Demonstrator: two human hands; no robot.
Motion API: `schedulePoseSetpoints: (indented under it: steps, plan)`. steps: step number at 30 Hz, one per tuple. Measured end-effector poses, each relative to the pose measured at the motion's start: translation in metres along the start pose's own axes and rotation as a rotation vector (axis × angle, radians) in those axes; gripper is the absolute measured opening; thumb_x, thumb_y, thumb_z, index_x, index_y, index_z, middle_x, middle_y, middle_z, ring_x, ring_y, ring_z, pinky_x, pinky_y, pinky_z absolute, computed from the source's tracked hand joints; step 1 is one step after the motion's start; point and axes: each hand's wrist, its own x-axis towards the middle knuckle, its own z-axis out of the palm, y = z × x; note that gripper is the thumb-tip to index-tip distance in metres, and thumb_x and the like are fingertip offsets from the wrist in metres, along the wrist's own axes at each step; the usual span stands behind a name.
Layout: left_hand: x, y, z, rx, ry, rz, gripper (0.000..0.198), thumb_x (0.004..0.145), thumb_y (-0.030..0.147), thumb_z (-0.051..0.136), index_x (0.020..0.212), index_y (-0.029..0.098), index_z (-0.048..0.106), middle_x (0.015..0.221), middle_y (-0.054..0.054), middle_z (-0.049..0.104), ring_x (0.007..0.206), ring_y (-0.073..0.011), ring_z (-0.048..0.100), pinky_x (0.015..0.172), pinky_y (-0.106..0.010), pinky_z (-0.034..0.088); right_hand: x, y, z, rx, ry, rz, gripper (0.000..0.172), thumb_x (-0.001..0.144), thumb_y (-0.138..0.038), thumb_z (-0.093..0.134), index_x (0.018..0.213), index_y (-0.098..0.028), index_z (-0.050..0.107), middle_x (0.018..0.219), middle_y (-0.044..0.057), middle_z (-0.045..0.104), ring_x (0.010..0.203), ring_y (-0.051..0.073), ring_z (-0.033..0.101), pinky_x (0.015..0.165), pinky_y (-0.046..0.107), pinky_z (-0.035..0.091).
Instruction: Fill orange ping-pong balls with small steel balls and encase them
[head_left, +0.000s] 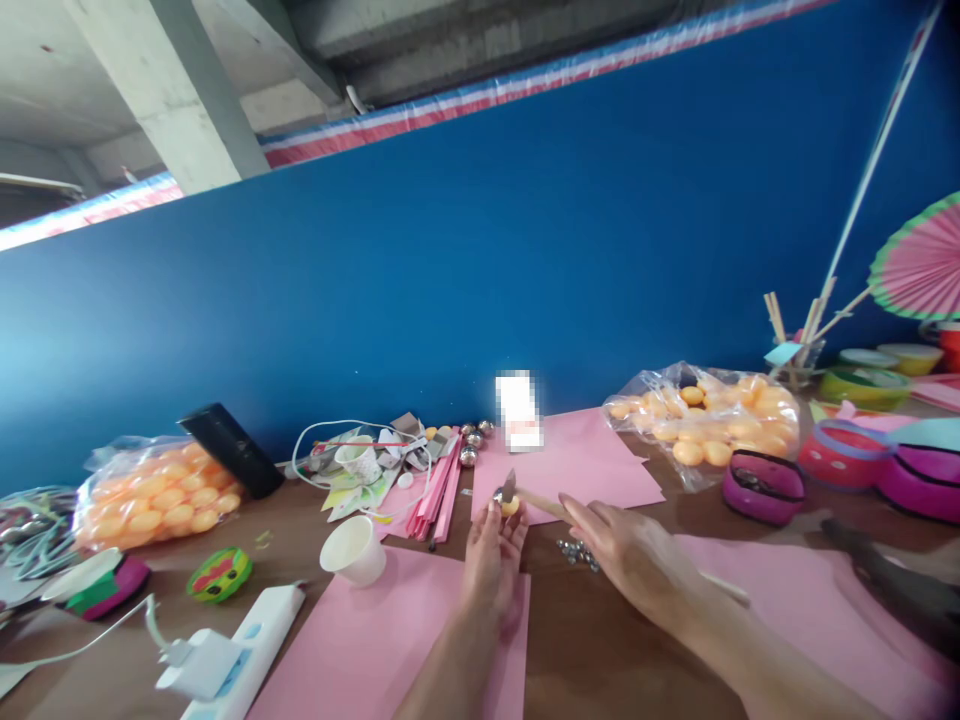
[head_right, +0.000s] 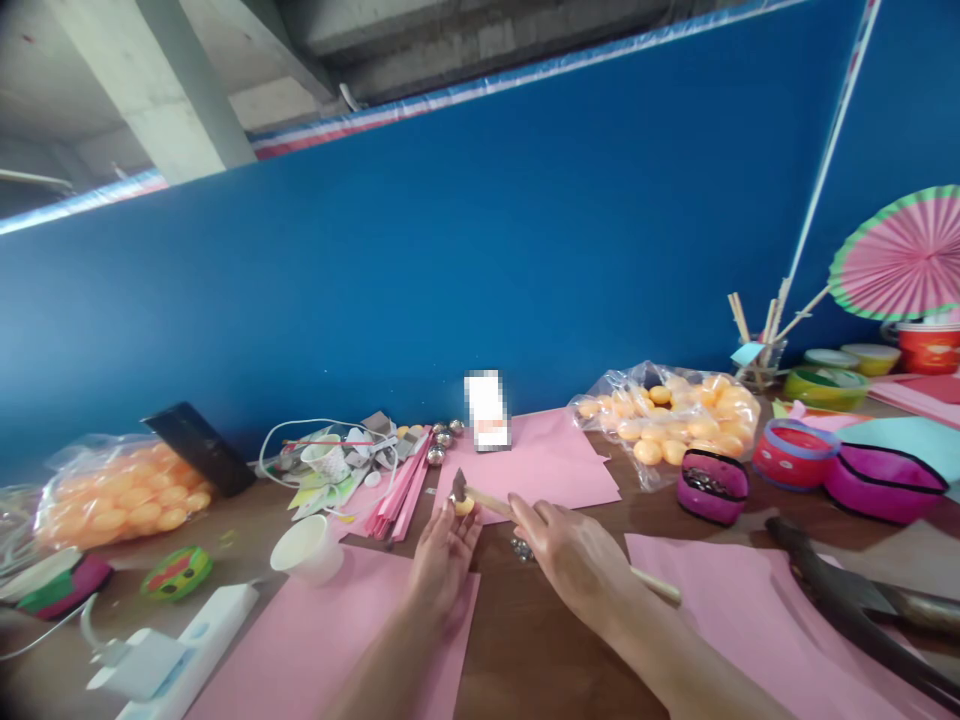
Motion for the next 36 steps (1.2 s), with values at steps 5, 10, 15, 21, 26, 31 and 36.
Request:
schedulePoseSetpoints:
  steps: [5,10,15,21,26,31,36]
  plan:
    - [-0.0027,0.0025,0.0030,0.014,0.010,0.015,0.012,0.072,0.020,0.064,0.082,0.014,0.059,0.081,-0.007,0.068,0.079,-0.0159,0.065,0.079,-0.030,0.050,0.0007,-0.0021,-0.0013,0.015,0.067,0.027,0.033,0.091,-0.027,0.035,0.121,-0.018,0.045,0.074,0.005,0.062,0.061,0.014,0.060,0.050,0.021,0.039]
    - [-0.0010,0.0027,0.0012,0.011,-0.018,0.014,0.012,0.073,0.019,0.063,0.083,0.013,0.059,0.081,-0.007,0.068,0.081,-0.0161,0.065,0.081,-0.030,0.049,0.0002,-0.0039,-0.0022,-0.007,0.047,0.021,0.032,0.091,-0.027,0.036,0.120,-0.018,0.047,0.072,0.004,0.062,0.059,0.013,0.060,0.048,0.021,0.037]
    - [-0.0005,0.0041,0.0023,0.008,0.018,0.001,0.007,0.076,0.018,0.060,0.079,0.012,0.060,0.080,-0.008,0.068,0.079,-0.0164,0.066,0.076,-0.027,0.052,0.0007,-0.0040,-0.0013,-0.006,0.027,0.040,0.032,0.090,-0.026,0.037,0.119,-0.018,0.047,0.071,0.004,0.062,0.058,0.014,0.059,0.048,0.021,0.037]
    - [-0.0022,0.0036,0.0035,0.005,-0.003,-0.011,0.009,0.077,0.020,0.058,0.081,0.012,0.060,0.083,-0.010,0.068,0.080,-0.0171,0.066,0.074,-0.027,0.052,0.0008,-0.0026,-0.0020,0.024,0.044,0.050,0.032,0.090,-0.026,0.036,0.119,-0.017,0.048,0.073,0.006,0.063,0.060,0.014,0.060,0.050,0.020,0.038]
    - [-0.0022,0.0031,0.0019,0.008,0.011,-0.010,0.008,0.075,0.017,0.060,0.082,0.013,0.059,0.083,-0.008,0.068,0.081,-0.0166,0.065,0.077,-0.028,0.051,-0.0010,-0.0032,0.0000,0.032,0.075,0.047,0.032,0.090,-0.026,0.036,0.118,-0.018,0.048,0.072,0.005,0.063,0.061,0.013,0.061,0.050,0.020,0.037]
    - [-0.0030,0.0029,0.0025,-0.004,-0.025,0.010,0.015,0.074,0.012,0.059,0.089,0.016,0.058,0.081,-0.004,0.067,0.080,-0.0149,0.065,0.082,-0.030,0.050,-0.0011,-0.0064,-0.0017,0.032,0.020,0.016,0.031,0.089,-0.025,0.038,0.119,-0.020,0.048,0.072,0.004,0.063,0.060,0.013,0.060,0.051,0.020,0.038]
    - [-0.0020,0.0032,0.0018,-0.012,-0.026,0.026,0.018,0.074,0.011,0.060,0.091,0.016,0.059,0.086,-0.005,0.067,0.086,-0.0165,0.064,0.085,-0.031,0.048,0.0002,-0.0069,-0.0044,0.044,0.037,0.048,0.031,0.090,-0.025,0.036,0.117,-0.018,0.049,0.073,0.004,0.063,0.060,0.013,0.060,0.050,0.021,0.038]
